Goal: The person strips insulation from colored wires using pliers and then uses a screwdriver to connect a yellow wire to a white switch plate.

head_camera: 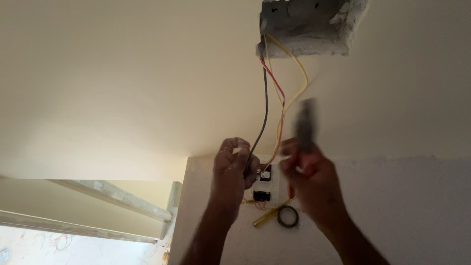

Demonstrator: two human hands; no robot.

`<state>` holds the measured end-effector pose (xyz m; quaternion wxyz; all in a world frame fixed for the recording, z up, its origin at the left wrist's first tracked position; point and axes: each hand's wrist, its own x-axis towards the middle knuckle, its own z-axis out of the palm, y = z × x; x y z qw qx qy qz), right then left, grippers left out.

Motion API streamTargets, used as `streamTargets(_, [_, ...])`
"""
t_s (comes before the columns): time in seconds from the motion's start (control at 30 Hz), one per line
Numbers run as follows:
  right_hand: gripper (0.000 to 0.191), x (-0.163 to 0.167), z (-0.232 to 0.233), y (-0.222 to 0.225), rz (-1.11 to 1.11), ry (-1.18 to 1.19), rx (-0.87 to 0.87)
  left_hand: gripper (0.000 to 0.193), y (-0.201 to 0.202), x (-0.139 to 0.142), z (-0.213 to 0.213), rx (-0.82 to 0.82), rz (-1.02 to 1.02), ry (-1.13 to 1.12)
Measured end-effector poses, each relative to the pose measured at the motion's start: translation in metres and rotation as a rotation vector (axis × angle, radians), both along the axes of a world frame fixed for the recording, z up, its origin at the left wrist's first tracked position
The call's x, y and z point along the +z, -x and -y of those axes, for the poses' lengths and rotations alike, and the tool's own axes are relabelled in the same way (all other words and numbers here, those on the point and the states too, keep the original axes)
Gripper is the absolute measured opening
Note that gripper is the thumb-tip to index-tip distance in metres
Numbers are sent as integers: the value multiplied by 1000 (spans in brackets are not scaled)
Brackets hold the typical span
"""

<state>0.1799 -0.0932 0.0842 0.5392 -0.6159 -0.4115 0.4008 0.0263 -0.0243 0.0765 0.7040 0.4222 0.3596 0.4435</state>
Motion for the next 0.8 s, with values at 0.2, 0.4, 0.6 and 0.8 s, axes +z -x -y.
streamTargets(0.2, [56,7,-14,-34,-189,-88,-54,6,-4,0,5,-109,173,124])
streamTargets(0.4, [68,45,-28,-35,-81,-292,224,7,-7,3,7,-143,37,127])
streamTargets(0.6, [38,68,-49,-25,157,-35,181,18,-5,-1,1,-25,-93,-34])
streamTargets(0.8, [19,52,-34,-70,54,15,238,42,9,-2,-15,369,-369,-465])
